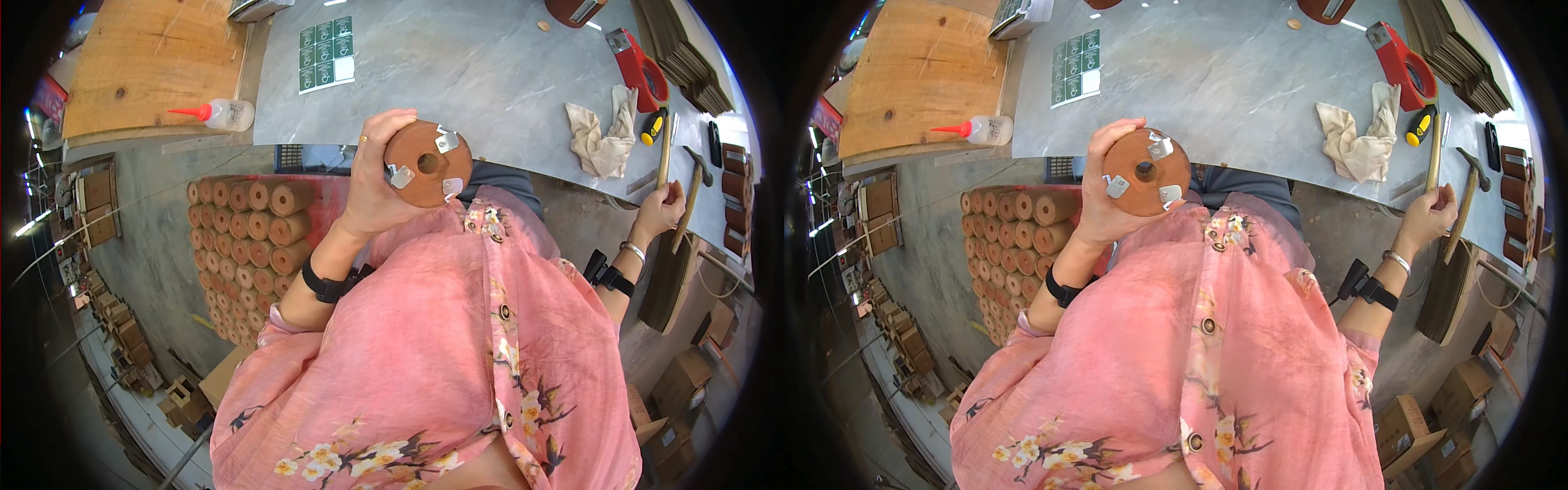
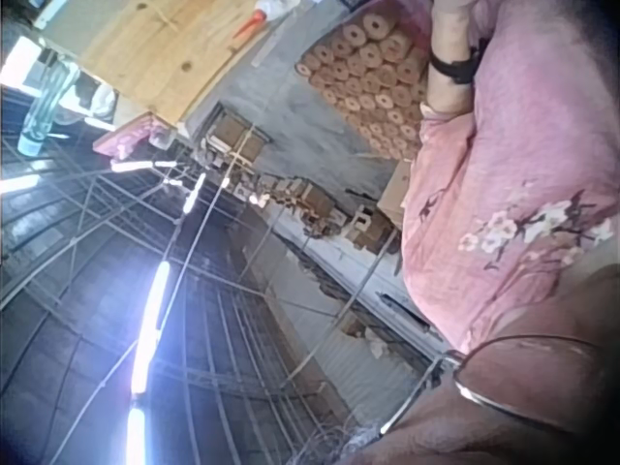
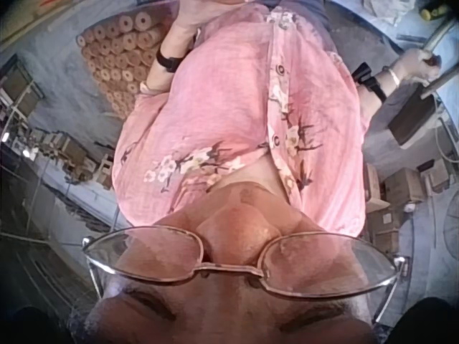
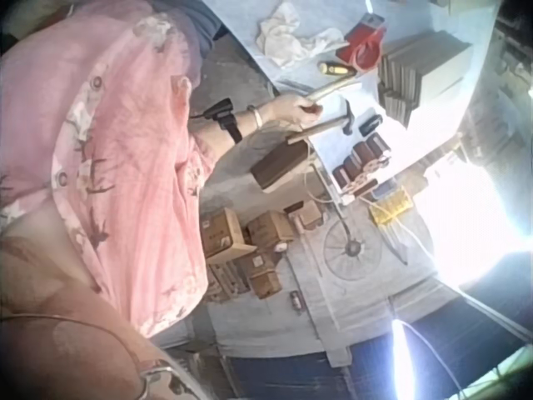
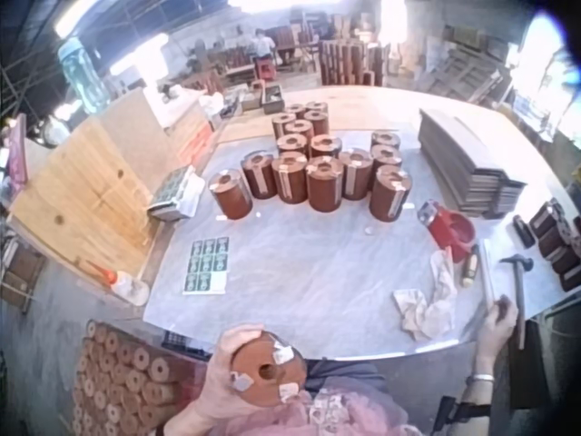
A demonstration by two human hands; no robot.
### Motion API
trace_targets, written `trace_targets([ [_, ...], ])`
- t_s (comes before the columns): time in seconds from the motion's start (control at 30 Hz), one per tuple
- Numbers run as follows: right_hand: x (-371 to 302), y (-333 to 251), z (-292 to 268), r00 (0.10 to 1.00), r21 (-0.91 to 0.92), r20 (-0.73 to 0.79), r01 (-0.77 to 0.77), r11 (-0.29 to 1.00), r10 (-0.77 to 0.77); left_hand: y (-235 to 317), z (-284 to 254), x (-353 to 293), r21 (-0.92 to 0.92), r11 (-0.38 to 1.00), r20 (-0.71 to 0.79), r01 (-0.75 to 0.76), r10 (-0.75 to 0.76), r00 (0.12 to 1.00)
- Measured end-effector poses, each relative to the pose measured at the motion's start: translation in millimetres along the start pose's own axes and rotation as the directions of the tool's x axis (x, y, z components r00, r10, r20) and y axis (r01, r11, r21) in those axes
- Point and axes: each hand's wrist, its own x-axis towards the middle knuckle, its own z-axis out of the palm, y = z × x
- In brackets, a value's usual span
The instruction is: The recorder applies labels and wraps cardboard around cylindrical wooden components in a factory setting.
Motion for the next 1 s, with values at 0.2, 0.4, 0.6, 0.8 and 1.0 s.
trace_targets([
  [0.2, 1.6, -4.9, -6.7, 0.998, 0.070, -0.050, -0.040, 0.997, 0.044, 1.3, -1.4, -3.0, 0.031, 0.999, -0.010, -0.010, 0.010, 1.000],
  [0.4, 8.0, -34.0, -21.9, 0.990, 0.140, -0.139, -0.014, 0.990, 0.034, 1.1, -11.1, -5.1, -0.511, 0.696, 0.043, 0.504, -0.565, 0.824],
  [0.6, 5.9, -64.7, -23.5, 0.991, 0.222, -0.120, 0.087, 0.971, -0.061, -17.6, -25.4, 1.4, -0.952, -0.228, 0.307, 0.205, -0.697, 0.648],
  [0.8, -4.3, -77.4, -20.2, 0.997, 0.315, -0.059, 0.069, 0.946, -0.053, -21.6, -32.3, -8.1, -0.895, -0.447, 0.360, 0.016, -0.699, 0.618],
  [1.0, -10.3, -79.0, -14.2, 0.998, 0.370, -0.019, 0.057, 0.927, -0.054, -22.5, -34.4, -10.7, -0.858, -0.511, 0.360, -0.045, -0.661, 0.659],
])
